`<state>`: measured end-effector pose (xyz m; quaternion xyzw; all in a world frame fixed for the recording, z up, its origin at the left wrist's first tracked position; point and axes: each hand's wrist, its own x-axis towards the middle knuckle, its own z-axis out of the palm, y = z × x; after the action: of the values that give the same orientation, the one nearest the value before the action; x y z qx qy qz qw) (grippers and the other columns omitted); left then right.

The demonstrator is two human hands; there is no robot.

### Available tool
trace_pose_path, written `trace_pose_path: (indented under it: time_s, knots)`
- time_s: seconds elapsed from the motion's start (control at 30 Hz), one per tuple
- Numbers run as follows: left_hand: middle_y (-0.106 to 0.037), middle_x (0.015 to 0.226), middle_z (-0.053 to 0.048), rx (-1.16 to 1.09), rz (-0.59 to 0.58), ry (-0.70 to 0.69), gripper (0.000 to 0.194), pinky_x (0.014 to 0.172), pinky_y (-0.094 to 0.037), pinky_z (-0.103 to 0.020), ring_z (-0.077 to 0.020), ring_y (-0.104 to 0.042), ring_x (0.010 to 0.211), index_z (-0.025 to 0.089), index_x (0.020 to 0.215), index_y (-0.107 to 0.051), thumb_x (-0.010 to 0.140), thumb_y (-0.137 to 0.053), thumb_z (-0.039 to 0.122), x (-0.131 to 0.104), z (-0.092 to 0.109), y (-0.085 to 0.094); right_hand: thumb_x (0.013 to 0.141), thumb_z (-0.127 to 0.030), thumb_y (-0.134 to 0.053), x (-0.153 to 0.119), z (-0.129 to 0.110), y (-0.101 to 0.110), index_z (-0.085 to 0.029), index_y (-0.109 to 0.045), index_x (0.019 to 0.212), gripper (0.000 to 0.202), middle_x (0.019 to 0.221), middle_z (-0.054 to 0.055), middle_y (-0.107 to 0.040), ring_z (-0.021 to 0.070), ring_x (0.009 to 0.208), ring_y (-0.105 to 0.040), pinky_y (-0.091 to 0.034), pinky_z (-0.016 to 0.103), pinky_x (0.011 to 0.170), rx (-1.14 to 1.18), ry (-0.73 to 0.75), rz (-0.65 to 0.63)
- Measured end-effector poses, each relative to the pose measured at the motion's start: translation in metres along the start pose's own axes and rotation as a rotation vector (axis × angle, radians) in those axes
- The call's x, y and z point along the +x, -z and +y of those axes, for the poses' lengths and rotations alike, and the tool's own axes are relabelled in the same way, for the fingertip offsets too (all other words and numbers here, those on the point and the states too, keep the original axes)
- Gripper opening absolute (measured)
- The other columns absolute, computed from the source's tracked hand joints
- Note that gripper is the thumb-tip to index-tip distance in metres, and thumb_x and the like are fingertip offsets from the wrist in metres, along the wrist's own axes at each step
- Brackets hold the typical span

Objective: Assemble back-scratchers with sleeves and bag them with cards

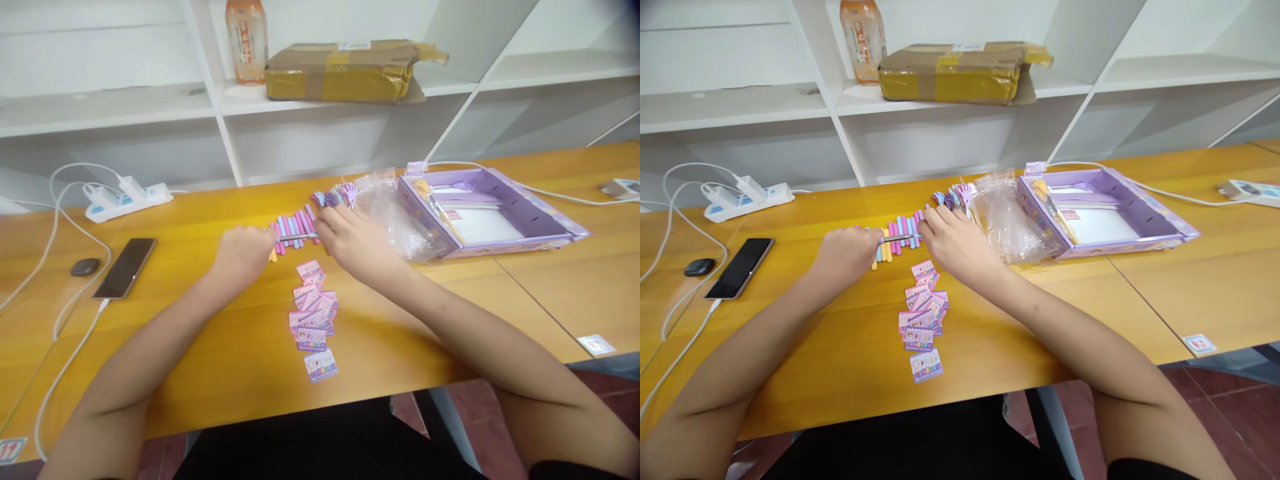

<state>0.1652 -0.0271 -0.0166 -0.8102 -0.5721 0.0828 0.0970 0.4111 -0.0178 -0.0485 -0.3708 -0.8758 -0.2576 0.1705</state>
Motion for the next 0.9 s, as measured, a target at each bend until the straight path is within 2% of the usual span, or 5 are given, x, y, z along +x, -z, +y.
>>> trace_pose_path:
  time_s: [0.3, 0.47, 0.57, 0.77, 0.9]
  knots:
    - [-0.075, 0.082, -0.017, 0.005, 0.071, 0.028, 0.034, 0.063, -0.044, -0.036, -0.0325, -0.077, 0.082, 0.016, 0.111, -0.079, 0.098, -0.049, 0.011, -0.003, -0.003, -0.004, 0.110, -0.005, -0.042, 0.003, -0.007, 0.006, -0.020, -0.065, 0.090, 0.034, 0.090, 0.009, -0.064, 0.0245, 0.082, -0.049, -0.028, 0.039, 0.074, -0.057, -0.027, 0.147]
    - [-0.074, 0.080, -0.017, 0.023, 0.091, 0.043, 0.031, 0.059, -0.039, -0.036, -0.0320, -0.073, 0.077, 0.017, 0.098, -0.077, 0.094, -0.048, 0.009, 0.003, -0.014, -0.010, 0.109, -0.006, -0.045, -0.004, 0.005, 0.005, -0.021, -0.066, 0.089, 0.033, 0.087, 0.008, -0.063, 0.0234, 0.081, -0.050, -0.030, 0.038, 0.075, -0.054, -0.091, 0.123]
    - [-0.073, 0.080, -0.015, 0.050, 0.099, 0.109, 0.030, 0.063, -0.040, -0.036, -0.0310, -0.071, 0.076, 0.019, 0.093, -0.077, 0.096, -0.048, 0.014, 0.011, -0.048, -0.007, 0.110, -0.018, -0.052, -0.027, 0.047, 0.004, -0.021, -0.067, 0.084, 0.030, 0.085, 0.008, -0.063, 0.0225, 0.079, -0.050, -0.032, 0.037, 0.073, -0.034, -0.246, 0.116]
    - [-0.071, 0.090, -0.008, 0.149, 0.254, 0.346, 0.044, 0.079, -0.040, -0.031, -0.0243, -0.068, 0.095, 0.015, 0.101, -0.074, 0.108, -0.032, 0.022, 0.006, -0.141, 0.004, 0.098, -0.039, -0.069, -0.115, 0.188, 0.005, -0.023, -0.063, 0.072, 0.031, 0.078, 0.010, -0.060, 0.0228, 0.073, -0.050, -0.036, 0.038, 0.069, -0.128, -0.648, 0.200]
    - [-0.072, 0.093, -0.008, 0.166, 0.242, 0.284, 0.042, 0.079, -0.038, -0.031, -0.0232, -0.066, 0.097, 0.015, 0.103, -0.074, 0.110, -0.034, 0.025, 0.003, -0.159, -0.005, 0.087, -0.043, -0.077, -0.156, 0.228, -0.005, -0.025, -0.060, 0.066, 0.032, 0.073, 0.011, -0.060, 0.0246, 0.070, -0.052, -0.037, 0.041, 0.068, -0.123, -0.744, 0.138]
